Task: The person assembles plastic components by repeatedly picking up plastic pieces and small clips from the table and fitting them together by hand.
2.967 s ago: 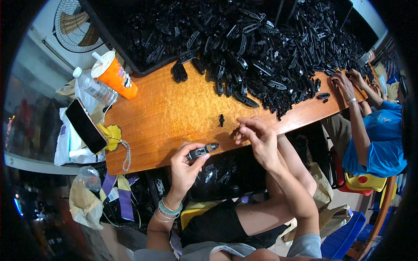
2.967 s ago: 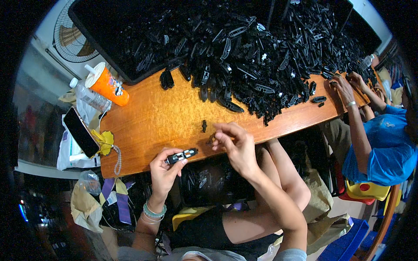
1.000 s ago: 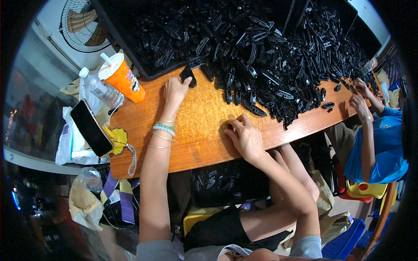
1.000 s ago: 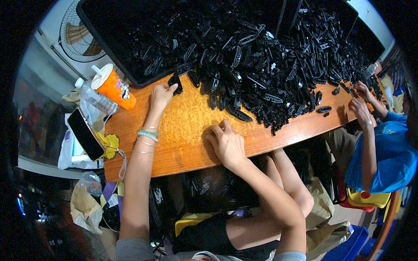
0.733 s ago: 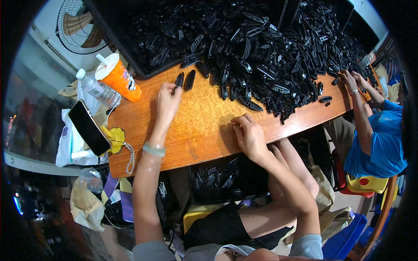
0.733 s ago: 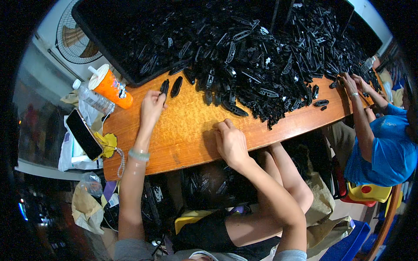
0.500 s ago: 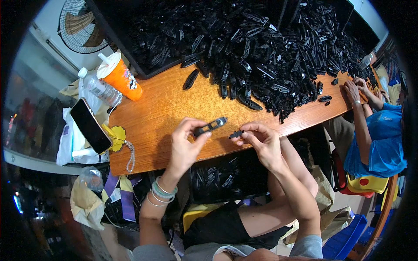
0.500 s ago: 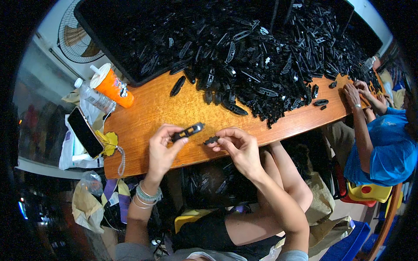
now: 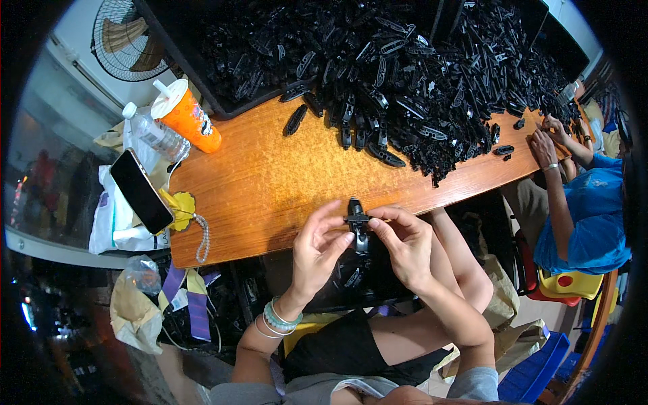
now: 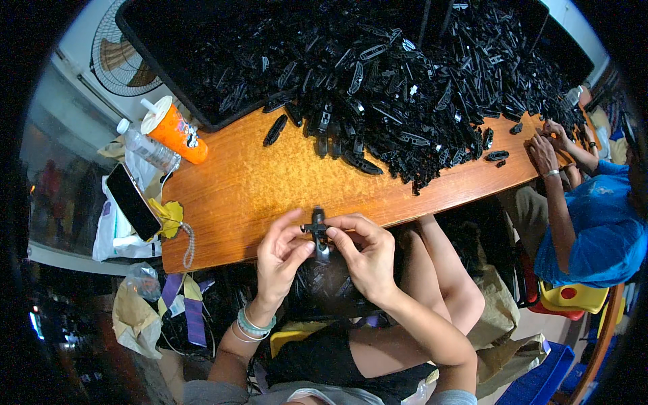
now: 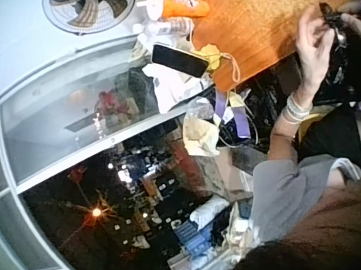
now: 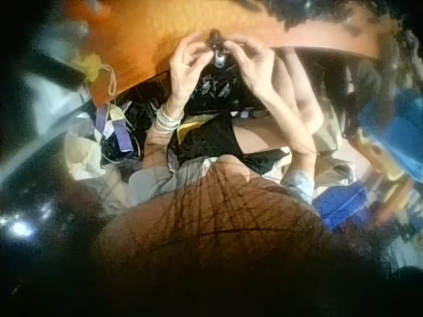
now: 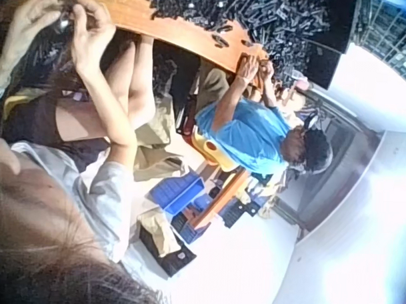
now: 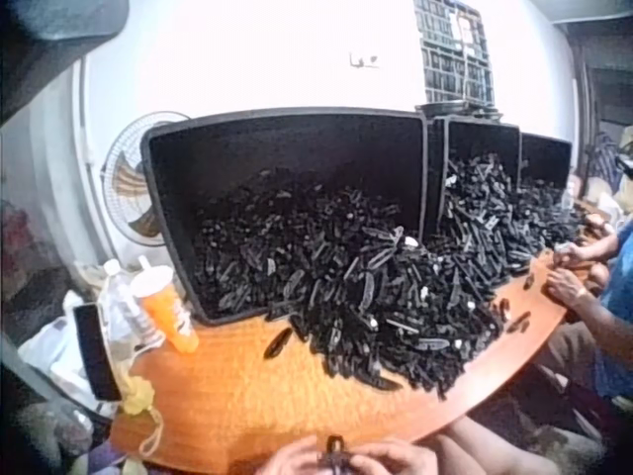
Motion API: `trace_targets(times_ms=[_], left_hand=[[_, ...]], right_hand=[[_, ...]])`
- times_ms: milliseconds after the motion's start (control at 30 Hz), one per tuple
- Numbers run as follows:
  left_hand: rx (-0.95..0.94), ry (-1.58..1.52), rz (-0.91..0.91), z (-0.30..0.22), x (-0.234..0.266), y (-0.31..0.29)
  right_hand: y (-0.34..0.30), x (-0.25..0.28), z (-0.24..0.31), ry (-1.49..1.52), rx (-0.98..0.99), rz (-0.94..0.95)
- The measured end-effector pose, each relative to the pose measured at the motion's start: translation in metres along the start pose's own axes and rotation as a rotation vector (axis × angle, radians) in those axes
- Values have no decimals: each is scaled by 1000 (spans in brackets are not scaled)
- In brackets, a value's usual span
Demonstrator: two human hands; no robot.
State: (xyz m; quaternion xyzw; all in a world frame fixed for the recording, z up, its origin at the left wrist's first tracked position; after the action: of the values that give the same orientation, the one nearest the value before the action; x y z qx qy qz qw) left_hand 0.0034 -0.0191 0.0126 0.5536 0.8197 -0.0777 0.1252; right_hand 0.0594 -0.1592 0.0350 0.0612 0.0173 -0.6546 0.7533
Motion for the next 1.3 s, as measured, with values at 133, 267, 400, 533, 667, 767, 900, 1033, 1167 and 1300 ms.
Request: trace_targets(times_ms=[133, 267, 400, 533, 667, 767, 900, 1033, 1167, 1300], left_hand=[[60, -68, 54, 2, 4, 2], [24, 55, 60, 2, 5, 2], [67, 8, 50, -3, 4, 1], [53, 8, 48, -2, 9, 2], [-77, 165, 73, -8, 17, 2], [55, 125, 80, -11, 21, 5], [21, 573, 519, -26, 40, 25], [-367, 785, 304, -25, 59, 84], [-688, 1178, -83, -6, 53, 175], [-715, 1342, -102, 7, 64, 220]], right_hand=[[-3, 0, -3, -126, 88, 68], [-2, 1, -1, -277, 240, 79], [-1, 2, -2, -420, 471, 103], [1, 4, -2, -409, 528, 148], [-5, 2, -4, -316, -13, 250], [-3, 5, -8, -280, -97, 297], [12, 19, -15, -170, -371, 549], [33, 28, -12, -490, -18, 394], [84, 69, -31, -1082, 631, -299], [108, 72, -46, -1133, 630, -350]])
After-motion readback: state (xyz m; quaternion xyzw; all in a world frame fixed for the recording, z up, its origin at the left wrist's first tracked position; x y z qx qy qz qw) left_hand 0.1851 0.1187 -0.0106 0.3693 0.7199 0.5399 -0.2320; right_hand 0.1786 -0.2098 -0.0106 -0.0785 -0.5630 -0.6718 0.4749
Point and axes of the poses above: each hand's wrist, its own y-axis towards the middle knuckle, its own x-axis out of the back of the hand, z = x × y, the point moved 1 cm from there along y, towards the middle knuckle, and after that the axes turned 8 degrees about -z, right-handed, at the moved point
